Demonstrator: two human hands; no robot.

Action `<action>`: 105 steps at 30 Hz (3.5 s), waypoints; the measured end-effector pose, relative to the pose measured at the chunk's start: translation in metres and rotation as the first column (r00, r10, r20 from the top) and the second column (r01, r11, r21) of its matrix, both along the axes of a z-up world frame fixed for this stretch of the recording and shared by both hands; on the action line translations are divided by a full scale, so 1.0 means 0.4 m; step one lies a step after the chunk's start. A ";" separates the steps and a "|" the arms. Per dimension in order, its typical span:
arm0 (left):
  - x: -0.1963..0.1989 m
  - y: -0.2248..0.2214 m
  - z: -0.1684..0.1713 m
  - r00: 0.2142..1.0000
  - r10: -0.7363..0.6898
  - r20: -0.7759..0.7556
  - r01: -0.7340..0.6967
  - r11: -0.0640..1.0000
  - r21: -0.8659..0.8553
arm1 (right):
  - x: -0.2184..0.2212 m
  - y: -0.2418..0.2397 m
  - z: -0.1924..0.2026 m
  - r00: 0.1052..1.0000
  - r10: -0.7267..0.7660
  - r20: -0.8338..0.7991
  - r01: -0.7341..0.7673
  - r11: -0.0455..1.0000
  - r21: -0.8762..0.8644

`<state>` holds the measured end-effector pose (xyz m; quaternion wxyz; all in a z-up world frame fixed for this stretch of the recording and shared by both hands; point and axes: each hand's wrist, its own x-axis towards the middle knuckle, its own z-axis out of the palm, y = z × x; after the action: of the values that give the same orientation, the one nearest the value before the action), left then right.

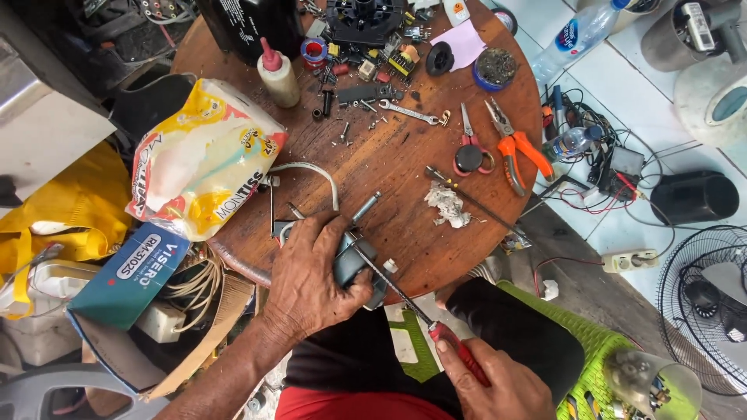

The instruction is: Repairing or assembling a small electric motor using a screwdriver and pliers on a workbench.

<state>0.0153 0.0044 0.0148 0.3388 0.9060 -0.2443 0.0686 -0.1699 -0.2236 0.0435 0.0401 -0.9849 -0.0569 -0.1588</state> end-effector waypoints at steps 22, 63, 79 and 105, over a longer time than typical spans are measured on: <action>0.053 -0.004 0.000 0.974 -0.125 0.191 0.137 0.989 -0.051 | 0.054 -0.095 -0.018 0.873 0.282 -0.398 0.270 0.401 0.876; -0.076 0.049 0.020 0.970 0.170 0.171 -0.129 0.965 -0.229 | 0.872 -0.057 -0.169 0.921 0.373 -0.111 -0.266 0.812 0.519; -0.006 -0.137 0.154 0.958 -0.121 0.259 0.193 0.943 -0.271 | 0.373 -0.082 0.082 0.971 0.217 -0.101 -0.008 0.451 0.893; -0.355 -0.227 -0.057 0.767 -0.640 -0.044 0.641 0.763 0.079 | 0.124 -0.108 0.080 0.996 -0.033 0.087 -0.059 0.499 0.865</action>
<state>-0.1267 -0.0864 -0.0080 0.3028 0.7829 -0.5392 -0.0685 -0.1202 -0.2667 0.0756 0.5263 -0.8235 0.0213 -0.2107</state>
